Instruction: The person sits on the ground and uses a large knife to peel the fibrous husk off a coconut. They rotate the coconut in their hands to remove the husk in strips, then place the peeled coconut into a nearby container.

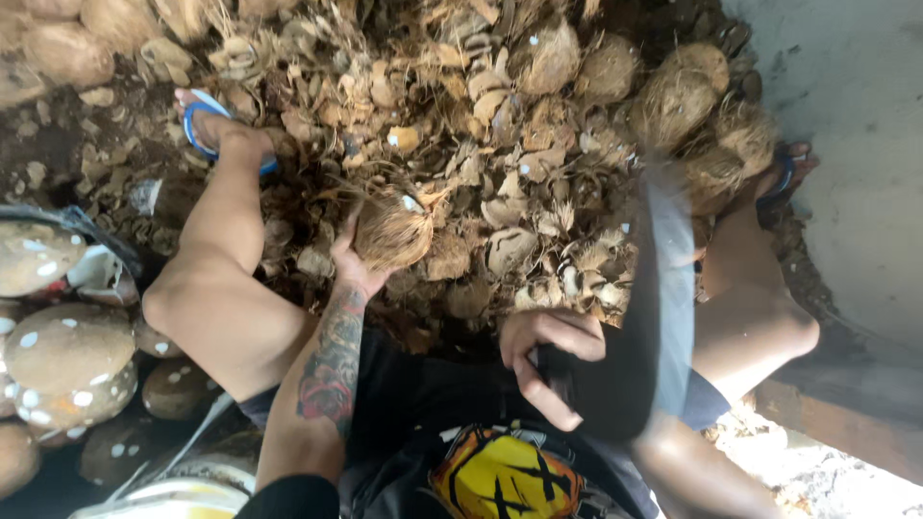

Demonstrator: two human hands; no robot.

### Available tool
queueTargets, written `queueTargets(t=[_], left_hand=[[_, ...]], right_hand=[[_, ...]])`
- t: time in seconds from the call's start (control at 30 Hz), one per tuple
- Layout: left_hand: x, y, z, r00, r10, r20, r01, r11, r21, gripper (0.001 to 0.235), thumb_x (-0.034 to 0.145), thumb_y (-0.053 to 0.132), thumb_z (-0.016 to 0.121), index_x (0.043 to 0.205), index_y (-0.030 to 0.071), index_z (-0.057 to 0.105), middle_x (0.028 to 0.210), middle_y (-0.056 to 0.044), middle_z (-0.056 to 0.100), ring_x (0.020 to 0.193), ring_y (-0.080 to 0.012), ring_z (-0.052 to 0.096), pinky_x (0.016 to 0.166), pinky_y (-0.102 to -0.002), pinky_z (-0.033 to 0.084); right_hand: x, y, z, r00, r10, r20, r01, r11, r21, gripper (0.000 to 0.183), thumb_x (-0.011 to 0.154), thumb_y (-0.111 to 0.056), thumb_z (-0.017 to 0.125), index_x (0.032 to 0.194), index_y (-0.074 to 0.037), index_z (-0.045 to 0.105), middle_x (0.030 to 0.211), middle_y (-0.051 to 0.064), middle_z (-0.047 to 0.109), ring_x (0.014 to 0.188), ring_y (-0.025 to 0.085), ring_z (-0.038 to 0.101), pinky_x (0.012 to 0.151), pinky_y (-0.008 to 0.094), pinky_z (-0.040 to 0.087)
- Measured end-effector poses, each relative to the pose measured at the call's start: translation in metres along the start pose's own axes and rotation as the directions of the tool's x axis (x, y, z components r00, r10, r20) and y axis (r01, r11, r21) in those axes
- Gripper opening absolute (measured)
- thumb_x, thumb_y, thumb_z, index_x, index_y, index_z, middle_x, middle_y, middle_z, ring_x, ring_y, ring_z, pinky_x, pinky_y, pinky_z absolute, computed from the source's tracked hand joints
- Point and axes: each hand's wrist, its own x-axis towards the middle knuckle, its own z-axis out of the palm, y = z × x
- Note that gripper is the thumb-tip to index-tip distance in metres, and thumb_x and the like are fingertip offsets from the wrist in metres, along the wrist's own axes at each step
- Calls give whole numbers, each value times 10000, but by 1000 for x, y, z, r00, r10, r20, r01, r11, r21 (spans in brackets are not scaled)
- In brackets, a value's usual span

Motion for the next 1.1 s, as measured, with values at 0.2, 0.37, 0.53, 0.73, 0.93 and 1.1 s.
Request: queueTargets(t=[0.2, 0.37, 0.53, 0.73, 0.93, 1.1], left_hand=[[18, -18, -27, 967, -35, -253, 40, 999, 15, 707, 778, 498, 839, 1335, 83, 705, 1337, -198, 726, 1226, -491, 682, 1070, -705, 489], [-28, -17, 21, 935, -83, -344, 21, 983, -181, 637, 743, 491, 786, 1252, 109, 761, 1282, -194, 754, 1153, -488, 725, 1024, -694, 545], [1, -22, -19, 944, -41, -327, -26, 980, -199, 636, 765, 445, 859, 1255, 55, 747, 1273, -225, 743, 1146, -498, 719, 1014, -701, 559], [19, -29, -24, 950, 5, -311, -31, 996, -80, 714, 778, 531, 856, 1315, 79, 728, 1312, -201, 729, 1190, -475, 702, 1057, -631, 554], [-8, 3, 29, 970, 20, -244, -51, 991, -121, 731, 776, 604, 775, 1294, 90, 738, 1324, -221, 723, 1168, -479, 711, 1016, -643, 583], [-16, -21, 8, 959, 3, -284, -60, 979, -194, 726, 795, 594, 768, 1335, 112, 715, 1366, -191, 707, 1209, -468, 691, 1061, -629, 562]], right_hand=[[-67, 227, 32, 962, -260, -87, 170, 816, -552, 566, 775, -185, 662, 1293, 39, 709, 964, 245, 638, 886, 419, 697, 740, 447, 604], [-41, 155, 5, 584, 805, -104, -811, 575, -106, 400, 804, -212, 604, 428, -89, 663, 400, 101, 593, 436, 292, 603, 581, 386, 485], [-5, 49, -14, 932, 354, -83, -335, 925, 181, 122, 795, 45, 645, 681, 2, 649, 519, 119, 659, 443, 215, 696, 486, 290, 539], [-35, 154, 16, 948, -290, -132, 288, 957, -34, 107, 785, -94, 732, 752, -29, 654, 602, 89, 626, 483, 258, 618, 496, 320, 504], [-51, 163, 32, 397, 913, 97, -916, 388, 101, 205, 715, -158, 627, 574, -14, 589, 456, 183, 548, 381, 295, 605, 414, 403, 455], [-12, 72, 7, 891, 453, 45, -447, 889, -96, 278, 699, -72, 697, 436, -163, 685, 464, 36, 599, 445, 203, 549, 550, 305, 475]])
